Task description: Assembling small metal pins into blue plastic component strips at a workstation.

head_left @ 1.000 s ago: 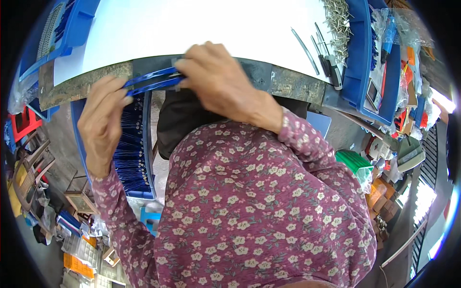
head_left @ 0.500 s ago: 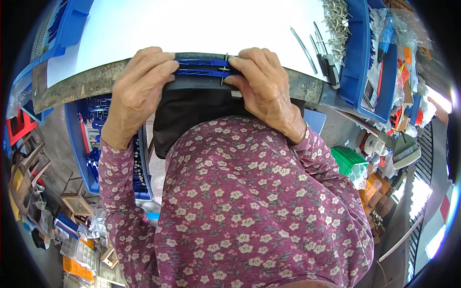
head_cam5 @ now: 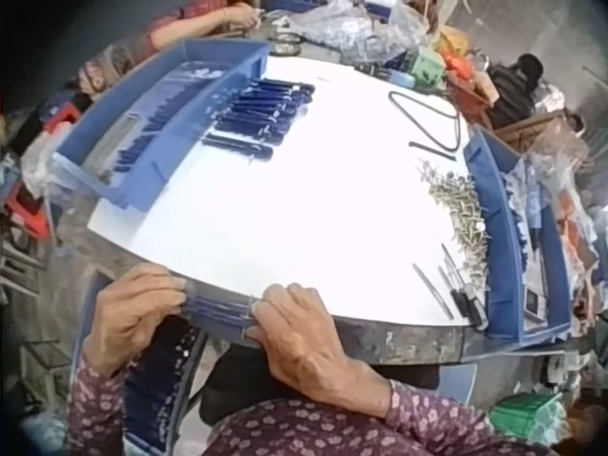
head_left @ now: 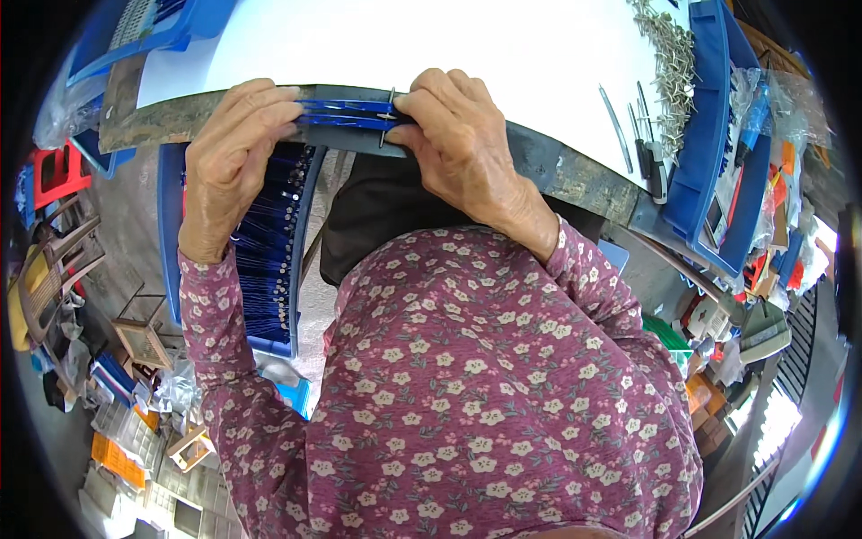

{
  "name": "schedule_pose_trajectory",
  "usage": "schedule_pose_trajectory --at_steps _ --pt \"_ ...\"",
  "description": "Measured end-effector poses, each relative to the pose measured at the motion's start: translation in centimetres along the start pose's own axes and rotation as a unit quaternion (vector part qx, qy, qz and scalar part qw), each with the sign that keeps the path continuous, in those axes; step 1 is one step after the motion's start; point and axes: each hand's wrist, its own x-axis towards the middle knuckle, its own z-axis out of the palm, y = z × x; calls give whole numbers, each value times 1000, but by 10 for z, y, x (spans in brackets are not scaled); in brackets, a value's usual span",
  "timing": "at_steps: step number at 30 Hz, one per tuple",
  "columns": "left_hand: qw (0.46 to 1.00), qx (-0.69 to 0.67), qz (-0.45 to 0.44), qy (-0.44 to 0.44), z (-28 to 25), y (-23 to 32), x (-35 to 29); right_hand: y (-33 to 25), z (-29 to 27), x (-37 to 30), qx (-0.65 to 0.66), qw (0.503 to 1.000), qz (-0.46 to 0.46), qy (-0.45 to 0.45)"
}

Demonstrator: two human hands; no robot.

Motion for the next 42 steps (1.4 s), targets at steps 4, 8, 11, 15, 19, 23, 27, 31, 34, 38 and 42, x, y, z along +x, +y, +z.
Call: schedule_pose_trajectory --at_steps 4,8,11,15,19,23,27,31,34,38,42 --pt "1000 13 -11 0 -6 -6 -1 -3 10 8 -13 1000 -14 14" --pt "999 7 -30 12 -13 -13 -6 -6 23 15 -21 999 -36 -4" --pt "999 5 -34 23 -14 -14 -8 -4 25 16 -54 997 -53 -11" --pt "999 -11 -26 27 -8 2 -3 -1 11 4 -73 995 -60 -1" --pt "998 -47 11 26 22 30 10 5 -32 -23 -76 997 1 -33" --pt "996 -65 61 18 47 38 23 12 -49 -48 -92 995 40 -19" --pt "996 -49 79 15 51 33 28 11 -46 -46 -72 996 56 1" --pt "997 -38 61 18 43 29 24 10 -40 -37 -50 997 47 17" --pt "999 -25 46 2 39 27 21 11 -36 -35 -47 998 45 18" --pt "999 -16 44 16 36 22 19 10 -29 -27 -23 999 32 21" --pt "999 5 37 22 29 19 16 8 -23 -18 -16 999 16 27"
